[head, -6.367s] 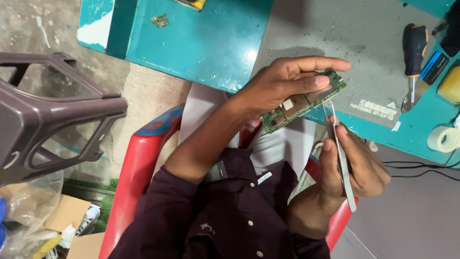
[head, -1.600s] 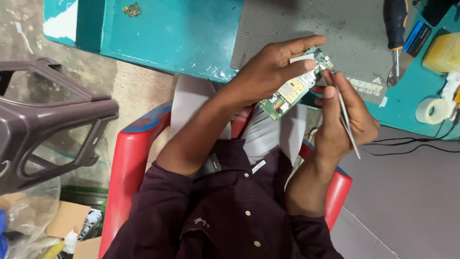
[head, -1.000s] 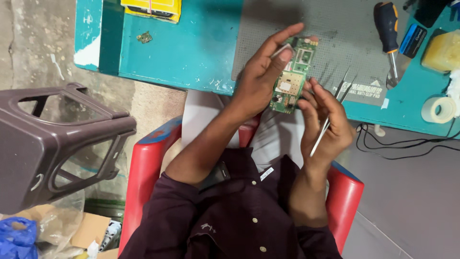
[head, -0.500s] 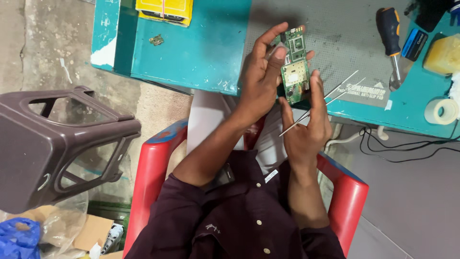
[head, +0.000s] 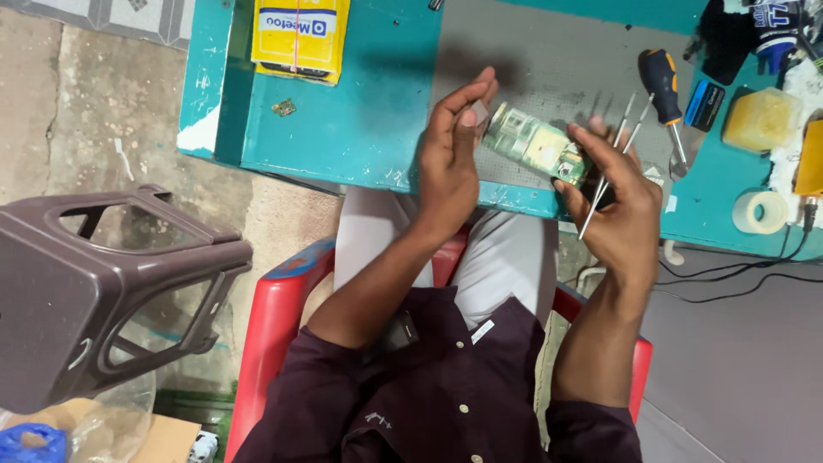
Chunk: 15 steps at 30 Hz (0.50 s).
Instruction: The person uses tweezers to manipulate components on a green circuit board. They spray the board with a liquid from a bottle and scrub it with a toothbrush. Finally, they use a soldering iron to work on the board's surface.
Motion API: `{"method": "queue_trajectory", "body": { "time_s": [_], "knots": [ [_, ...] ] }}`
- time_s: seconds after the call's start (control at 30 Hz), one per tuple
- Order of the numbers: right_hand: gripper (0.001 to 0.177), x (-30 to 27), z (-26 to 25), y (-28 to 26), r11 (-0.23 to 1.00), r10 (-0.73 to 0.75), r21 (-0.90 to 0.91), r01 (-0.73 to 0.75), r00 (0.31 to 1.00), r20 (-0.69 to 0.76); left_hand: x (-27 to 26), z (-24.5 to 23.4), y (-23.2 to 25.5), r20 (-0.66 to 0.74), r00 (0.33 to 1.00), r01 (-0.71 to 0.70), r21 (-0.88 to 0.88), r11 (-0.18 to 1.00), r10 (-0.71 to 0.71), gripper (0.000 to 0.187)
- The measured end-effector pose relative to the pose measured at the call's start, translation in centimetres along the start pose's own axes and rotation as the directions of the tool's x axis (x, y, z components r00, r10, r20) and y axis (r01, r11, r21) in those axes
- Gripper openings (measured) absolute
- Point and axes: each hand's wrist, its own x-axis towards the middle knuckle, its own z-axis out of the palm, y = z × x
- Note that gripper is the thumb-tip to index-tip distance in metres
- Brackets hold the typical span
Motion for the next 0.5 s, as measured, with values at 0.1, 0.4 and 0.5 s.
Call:
{"method": "queue_trajectory", "body": {
  "time_s": [0.1, 0.4, 0.5],
  "knots": [
    [0.067, 0.8, -0.4, 0.5, 0.994, -0.053, -0.093, 0.056, 0.998, 0.030, 1.2, -1.2, 1.6, 0.083, 0.996, 0.012, 0.032, 0.999, -0.015, 0.031],
    [0.063, 0.5, 0.7, 1.5, 0.986, 0.016, -0.161, -0.043, 0.987, -0.162, 6.5, -2.6, 3.9, 0.416, 0.896, -0.177, 0.655, 0.735, -0.155, 0.037],
    [0.056, 0.3, 1.0, 1.0, 0.981, 0.094, -0.144, -0.130, 0.968, -0.234, 7.4, -2.8, 3.6, 0.505, 0.840, -0.305, 0.743, 0.596, -0.200, 0.032]
  ]
}}
